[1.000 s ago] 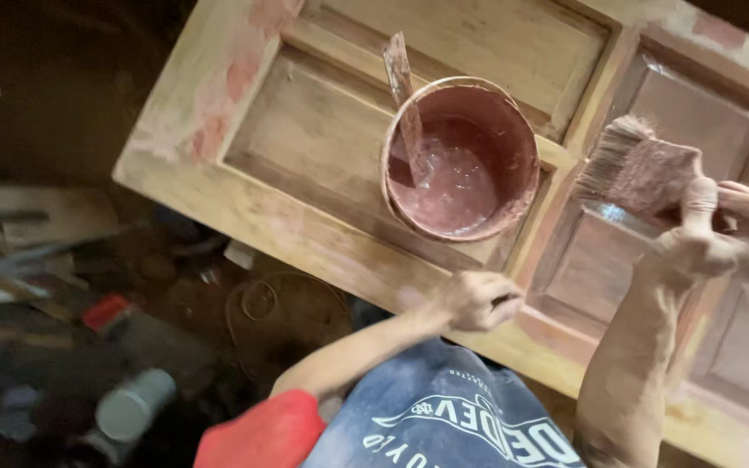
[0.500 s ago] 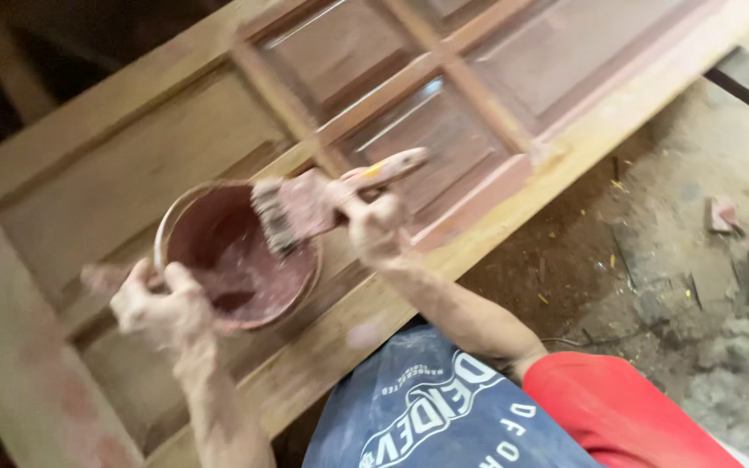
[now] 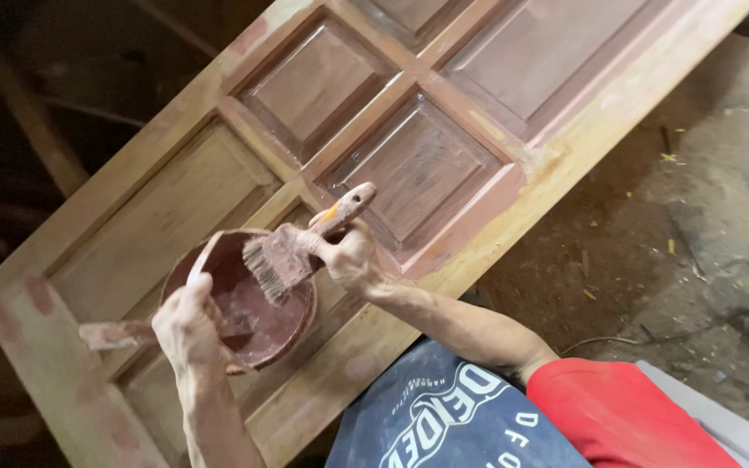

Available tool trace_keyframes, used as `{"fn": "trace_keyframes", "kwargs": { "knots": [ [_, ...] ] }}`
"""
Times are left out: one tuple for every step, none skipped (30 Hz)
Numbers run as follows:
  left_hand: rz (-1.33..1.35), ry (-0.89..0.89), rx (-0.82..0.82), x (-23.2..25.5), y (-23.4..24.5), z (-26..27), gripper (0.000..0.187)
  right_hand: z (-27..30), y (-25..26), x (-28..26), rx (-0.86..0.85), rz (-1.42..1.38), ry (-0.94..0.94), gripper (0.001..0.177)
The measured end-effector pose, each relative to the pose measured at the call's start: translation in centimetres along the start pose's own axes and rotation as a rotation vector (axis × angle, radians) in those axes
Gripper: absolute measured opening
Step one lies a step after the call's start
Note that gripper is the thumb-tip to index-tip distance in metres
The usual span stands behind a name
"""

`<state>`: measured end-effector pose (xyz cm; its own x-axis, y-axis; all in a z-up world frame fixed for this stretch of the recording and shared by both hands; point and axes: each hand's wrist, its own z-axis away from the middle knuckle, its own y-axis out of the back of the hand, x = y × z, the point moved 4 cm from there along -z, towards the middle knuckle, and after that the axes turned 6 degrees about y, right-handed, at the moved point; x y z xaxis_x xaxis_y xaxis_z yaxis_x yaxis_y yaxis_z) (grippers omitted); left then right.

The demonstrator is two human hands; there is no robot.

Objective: The person applies reddish-brown stain to a wooden door using a brush, repeatedly dipping the brush into a bucket and brushing across multiple panels and frames. The person works systematically across the door surface, covering recessed panels and raised edges.

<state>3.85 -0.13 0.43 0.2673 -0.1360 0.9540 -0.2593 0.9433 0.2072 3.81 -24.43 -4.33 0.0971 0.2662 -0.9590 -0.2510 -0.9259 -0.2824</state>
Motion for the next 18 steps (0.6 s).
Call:
{"fn": "trace_keyframes", "kwargs": {
  "knots": [
    [0.014,0.006,0.005,1.2,-0.7,0.4,0.037,-0.3,0.5,-0.8,-0.025,0.029,-0.002,0.024],
    [0.030,0.012,0.010,2.5,-1.5,0.7,0.037,-0.6,1.2,-1.6,-0.051,0.060,-0.002,0.024],
    [0.047,0.018,0.015,3.7,-2.2,1.2,0.038,-1.0,1.8,-2.5,-0.073,0.072,0.021,0.023],
    [0.084,0.022,-0.007,4.8,-3.3,1.8,0.037,-1.4,2.5,-3.4,-0.092,0.087,0.047,0.022],
    [0.121,0.026,-0.028,5.8,-4.4,2.4,0.036,-1.9,3.1,-4.3,-0.112,0.101,0.074,0.021],
    [0.161,0.032,-0.055,6.7,-5.7,2.9,0.035,-2.4,3.9,-5.3,-0.127,0.128,0.134,0.019],
    [0.140,0.028,-0.054,7.6,-7.0,3.2,0.036,-2.9,4.6,-6.4,-0.141,0.154,0.195,0.018],
    [0.120,0.026,-0.051,8.3,-8.4,3.4,0.037,-3.3,5.4,-7.3,-0.158,0.180,0.254,0.016],
    [0.100,0.025,-0.049,8.8,-9.8,3.6,0.037,-3.7,6.5,-8.1,-0.173,0.189,0.286,0.013],
    [0.090,0.019,-0.044,9.1,-11.3,3.7,0.036,-4.1,7.6,-8.9,-0.191,0.195,0.315,0.011],
    [0.080,0.015,-0.039,9.4,-12.8,3.8,0.035,-4.5,8.6,-9.5,-0.209,0.201,0.344,0.009],
    [0.071,0.008,-0.032,9.5,-14.3,3.8,0.035,-5.1,9.9,-9.9,-0.177,0.176,0.318,0.009],
    [0.069,-0.021,-0.041,9.7,-16.0,3.6,0.033,-5.7,11.1,-10.2,-0.146,0.152,0.291,0.009],
    [0.071,-0.046,-0.045,9.7,-17.8,3.5,0.032,-6.4,12.3,-10.3,-0.120,0.131,0.262,0.010],
    [0.077,-0.062,-0.056,9.7,-19.6,3.3,0.032,-7.2,13.6,-10.6,-0.111,0.171,0.297,0.011],
    [0.085,-0.075,-0.060,9.5,-21.2,3.2,0.032,-7.9,14.9,-10.8,-0.108,0.211,0.330,0.013],
    [0.011,-0.051,-0.059,9.2,-22.6,3.1,0.033,-8.4,16.3,-10.8,-0.106,0.212,0.317,0.014],
    [-0.064,-0.027,-0.056,9.0,-24.0,3.0,0.035,-9.0,17.6,-10.9,-0.106,0.211,0.304,0.016]
  ]
}}
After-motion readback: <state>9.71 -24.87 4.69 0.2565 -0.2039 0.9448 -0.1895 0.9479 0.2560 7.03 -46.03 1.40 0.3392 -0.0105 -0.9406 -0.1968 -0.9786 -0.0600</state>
